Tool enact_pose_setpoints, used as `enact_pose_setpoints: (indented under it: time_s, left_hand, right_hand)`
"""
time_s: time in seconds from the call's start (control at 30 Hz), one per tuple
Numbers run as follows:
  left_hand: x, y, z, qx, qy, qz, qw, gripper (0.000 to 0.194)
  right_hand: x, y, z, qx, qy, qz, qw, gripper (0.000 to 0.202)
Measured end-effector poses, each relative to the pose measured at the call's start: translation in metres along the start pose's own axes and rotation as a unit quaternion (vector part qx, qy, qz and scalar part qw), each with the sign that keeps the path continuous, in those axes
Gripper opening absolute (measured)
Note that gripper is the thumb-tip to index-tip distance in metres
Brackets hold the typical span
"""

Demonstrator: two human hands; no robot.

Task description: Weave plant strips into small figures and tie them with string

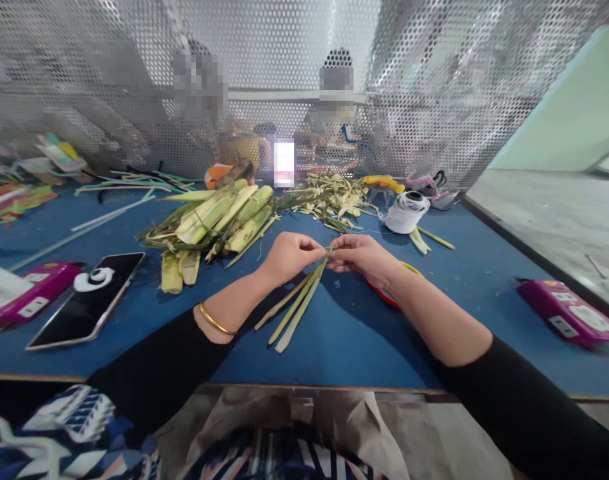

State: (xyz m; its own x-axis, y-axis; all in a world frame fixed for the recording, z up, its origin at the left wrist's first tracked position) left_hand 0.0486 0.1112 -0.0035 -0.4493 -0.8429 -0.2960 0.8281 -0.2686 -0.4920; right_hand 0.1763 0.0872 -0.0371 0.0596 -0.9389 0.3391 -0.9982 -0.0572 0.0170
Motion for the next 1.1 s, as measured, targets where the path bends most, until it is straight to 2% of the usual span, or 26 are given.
enact_pose_setpoints:
  time_s: [0.17, 0.33, 0.5, 0.6, 0.7, 0.87, 1.1]
  left_hand:
    - [0.003, -0.005, 0.026, -0.144, 0.129, 0.033, 0.981, 0.014]
    - [0.008, -0.001, 0.039, -0.242, 0.194, 0.031, 0.95, 0.014]
    - [0.008, -0.006, 0.037, -0.26, 0.172, 0.061, 0.948, 0.013]
    - [0.009, -0.011, 0.035, -0.228, 0.16, 0.093, 0.956, 0.012]
    - [0.009, -0.013, 0.034, -0.184, 0.152, 0.11, 0.965, 0.012]
    - [0.01, -0.012, 0.033, -0.143, 0.141, 0.115, 0.973, 0.012]
    - [0.008, -0.012, 0.026, -0.082, 0.107, 0.115, 0.984, 0.009]
  right_hand:
    - [0.001, 0.0, -0.002, -0.009, -0.007, 0.004, 1.0, 0.014]
    - [0.001, 0.001, -0.005, -0.004, -0.026, 0.001, 1.0, 0.015]
    - [0.001, 0.005, -0.005, -0.041, -0.026, -0.026, 0.999, 0.014]
    - [0.0, 0.005, 0.002, -0.095, 0.013, -0.038, 0.995, 0.02]
    - [-0.001, 0.008, 0.009, -0.128, 0.048, -0.057, 0.989, 0.016]
    - [-0.003, 0.008, 0.014, -0.137, 0.058, -0.078, 0.986, 0.013]
    - [-0.004, 0.005, 0.014, -0.117, 0.057, -0.057, 0.99, 0.011]
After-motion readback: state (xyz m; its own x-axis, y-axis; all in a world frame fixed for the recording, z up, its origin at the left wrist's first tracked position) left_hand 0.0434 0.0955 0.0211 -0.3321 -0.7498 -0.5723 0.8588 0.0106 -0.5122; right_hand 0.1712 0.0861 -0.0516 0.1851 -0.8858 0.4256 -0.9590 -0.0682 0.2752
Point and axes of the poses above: each hand's wrist, its own x-axis away from the middle knuckle, its own y-axis out of the palm, z = x × y, the point moved 9 cm from there along -x, towards the middle knuckle, and after that the axes turned 7 degrees about y, right-handed, at the moved point
